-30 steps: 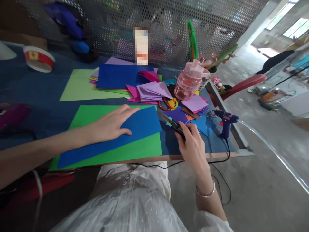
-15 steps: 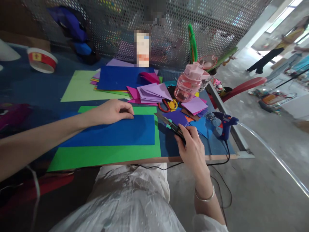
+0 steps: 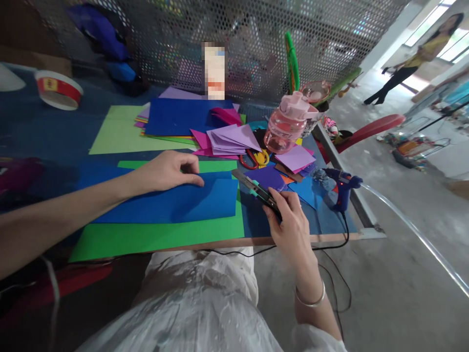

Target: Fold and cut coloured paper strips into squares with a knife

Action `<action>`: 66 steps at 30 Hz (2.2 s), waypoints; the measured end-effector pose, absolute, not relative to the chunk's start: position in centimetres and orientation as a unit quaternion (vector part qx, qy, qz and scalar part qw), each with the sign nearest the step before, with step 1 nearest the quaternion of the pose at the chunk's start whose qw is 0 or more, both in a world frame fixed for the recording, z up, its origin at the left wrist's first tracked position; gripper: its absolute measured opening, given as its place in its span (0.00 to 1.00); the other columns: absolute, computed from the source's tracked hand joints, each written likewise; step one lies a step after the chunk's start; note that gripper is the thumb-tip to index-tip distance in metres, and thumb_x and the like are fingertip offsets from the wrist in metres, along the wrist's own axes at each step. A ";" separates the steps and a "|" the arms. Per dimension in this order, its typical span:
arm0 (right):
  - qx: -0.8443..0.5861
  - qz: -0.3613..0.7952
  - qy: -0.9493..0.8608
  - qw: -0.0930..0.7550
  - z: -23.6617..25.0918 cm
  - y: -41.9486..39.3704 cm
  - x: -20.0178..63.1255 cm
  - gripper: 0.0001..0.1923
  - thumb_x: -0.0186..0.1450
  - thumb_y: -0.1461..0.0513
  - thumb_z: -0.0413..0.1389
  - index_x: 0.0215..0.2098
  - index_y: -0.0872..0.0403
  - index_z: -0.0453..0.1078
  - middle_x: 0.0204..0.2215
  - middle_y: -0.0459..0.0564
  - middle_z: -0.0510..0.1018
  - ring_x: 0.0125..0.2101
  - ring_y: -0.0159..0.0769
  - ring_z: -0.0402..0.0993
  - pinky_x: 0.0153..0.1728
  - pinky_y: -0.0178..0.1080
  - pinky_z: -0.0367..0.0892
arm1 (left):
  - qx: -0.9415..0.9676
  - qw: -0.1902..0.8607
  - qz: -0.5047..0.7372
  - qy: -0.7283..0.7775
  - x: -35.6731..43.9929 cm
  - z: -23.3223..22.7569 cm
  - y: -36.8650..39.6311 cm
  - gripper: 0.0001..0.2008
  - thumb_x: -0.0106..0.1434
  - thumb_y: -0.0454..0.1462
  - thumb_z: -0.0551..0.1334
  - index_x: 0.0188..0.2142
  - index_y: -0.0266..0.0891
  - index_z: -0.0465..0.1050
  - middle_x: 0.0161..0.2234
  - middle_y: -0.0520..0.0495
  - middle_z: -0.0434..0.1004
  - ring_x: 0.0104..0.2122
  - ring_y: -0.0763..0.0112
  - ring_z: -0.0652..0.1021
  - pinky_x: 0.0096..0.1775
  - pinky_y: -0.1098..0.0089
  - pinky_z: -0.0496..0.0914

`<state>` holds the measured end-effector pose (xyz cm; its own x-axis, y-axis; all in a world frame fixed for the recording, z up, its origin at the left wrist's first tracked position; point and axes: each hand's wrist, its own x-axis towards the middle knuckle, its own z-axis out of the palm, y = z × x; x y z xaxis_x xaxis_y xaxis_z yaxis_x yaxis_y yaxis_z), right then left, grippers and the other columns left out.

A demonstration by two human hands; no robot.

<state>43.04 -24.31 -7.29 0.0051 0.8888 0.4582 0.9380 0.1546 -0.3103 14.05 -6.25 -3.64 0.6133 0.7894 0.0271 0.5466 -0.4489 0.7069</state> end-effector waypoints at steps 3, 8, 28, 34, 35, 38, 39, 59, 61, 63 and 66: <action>-0.652 -0.049 -0.696 0.298 -7.2 -24.5 43.0 0.21 0.76 0.57 0.53 0.66 0.45 0.69 0.47 0.55 0.74 0.44 0.45 0.78 0.42 0.46 0.77 | 0.831 0.342 0.174 0.402 14.0 -3.8 -6.1 0.17 0.53 0.50 0.72 0.26 0.41 0.72 0.24 0.54 0.76 0.26 0.72 0.72 0.30 0.70 0.61; -0.640 -0.048 -0.714 0.279 -7.2 -25.1 43.4 0.21 0.75 0.58 0.54 0.65 0.47 0.70 0.47 0.56 0.74 0.46 0.46 0.78 0.43 0.46 0.77 | 0.833 0.342 0.153 0.407 13.9 -4.1 -5.5 0.15 0.54 0.50 0.70 0.28 0.41 0.76 0.26 0.52 0.78 0.28 0.69 0.74 0.32 0.68 0.63; -0.585 -0.054 -0.792 0.167 -8.0 -25.6 44.9 0.21 0.77 0.64 0.51 0.66 0.53 0.71 0.49 0.59 0.76 0.48 0.49 0.75 0.44 0.49 0.73 | 0.926 0.160 0.187 0.285 14.2 -7.1 -6.1 0.18 0.68 0.32 0.58 0.56 0.40 0.75 0.58 0.39 0.78 0.58 0.54 0.77 0.59 0.53 0.71; -0.585 -0.045 -0.797 0.148 -7.2 -25.8 44.7 0.21 0.77 0.65 0.50 0.66 0.53 0.70 0.51 0.59 0.77 0.48 0.49 0.76 0.44 0.50 0.73 | 0.985 0.147 0.078 0.036 15.3 -8.0 -7.4 0.24 0.78 0.36 0.51 0.70 0.47 0.66 0.74 0.45 0.61 0.75 0.58 0.58 0.73 0.53 0.53; -0.585 -0.042 -0.797 0.143 -7.0 -25.8 44.6 0.20 0.77 0.65 0.50 0.66 0.52 0.69 0.52 0.59 0.78 0.48 0.49 0.76 0.44 0.50 0.73 | 0.986 0.152 0.055 0.033 15.5 -8.1 -7.3 0.24 0.79 0.41 0.52 0.71 0.48 0.64 0.75 0.47 0.58 0.76 0.57 0.56 0.74 0.52 0.50; -0.583 -0.041 -0.801 0.129 -6.7 -25.8 44.4 0.21 0.77 0.63 0.50 0.68 0.51 0.67 0.53 0.58 0.79 0.48 0.49 0.77 0.44 0.51 0.74 | 0.985 0.163 0.001 0.054 15.8 -8.5 -6.8 0.26 0.79 0.48 0.50 0.74 0.52 0.59 0.77 0.50 0.53 0.77 0.56 0.51 0.75 0.49 0.45; -0.583 -0.045 -0.801 0.125 -6.6 -25.8 44.4 0.23 0.77 0.63 0.50 0.69 0.51 0.65 0.53 0.58 0.79 0.48 0.49 0.77 0.44 0.51 0.74 | 0.984 0.165 -0.008 0.060 15.8 -8.6 -6.7 0.26 0.80 0.48 0.49 0.74 0.53 0.58 0.77 0.51 0.53 0.77 0.56 0.50 0.75 0.49 0.44; -0.480 -0.087 -0.872 0.044 -6.0 -26.0 44.9 0.25 0.75 0.68 0.47 0.68 0.52 0.66 0.47 0.57 0.77 0.40 0.41 0.77 0.36 0.42 0.77 | 0.983 0.164 -0.013 0.078 15.4 -8.7 -6.6 0.27 0.79 0.52 0.47 0.74 0.60 0.55 0.78 0.55 0.44 0.78 0.59 0.47 0.75 0.51 0.40; -0.478 -0.083 -0.873 0.050 -5.9 -25.9 45.1 0.23 0.76 0.67 0.48 0.68 0.52 0.66 0.47 0.56 0.77 0.39 0.40 0.78 0.36 0.41 0.77 | 0.983 0.164 -0.013 0.077 15.4 -8.6 -6.6 0.26 0.79 0.52 0.48 0.73 0.62 0.57 0.78 0.56 0.44 0.78 0.58 0.47 0.75 0.50 0.39; -0.468 -0.092 -0.877 0.050 -6.0 -25.7 45.3 0.21 0.77 0.65 0.49 0.67 0.52 0.67 0.47 0.56 0.78 0.39 0.39 0.78 0.34 0.40 0.77 | 0.983 0.166 -0.013 0.081 15.4 -8.4 -6.7 0.25 0.79 0.51 0.49 0.73 0.62 0.59 0.78 0.56 0.45 0.78 0.57 0.47 0.75 0.49 0.39; -0.449 -0.108 -0.886 0.043 -6.0 -25.2 45.6 0.21 0.77 0.66 0.50 0.66 0.51 0.69 0.46 0.55 0.78 0.38 0.38 0.79 0.34 0.40 0.77 | 0.980 0.179 -0.020 0.087 15.5 -8.1 -6.9 0.25 0.78 0.51 0.50 0.72 0.62 0.60 0.78 0.57 0.47 0.78 0.58 0.48 0.75 0.50 0.39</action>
<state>45.63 -25.22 -6.00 -0.5924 0.7867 0.1733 0.8053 0.5728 0.1528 15.54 -6.92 -8.08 0.9840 0.1639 -0.0699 0.1780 -0.9208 0.3472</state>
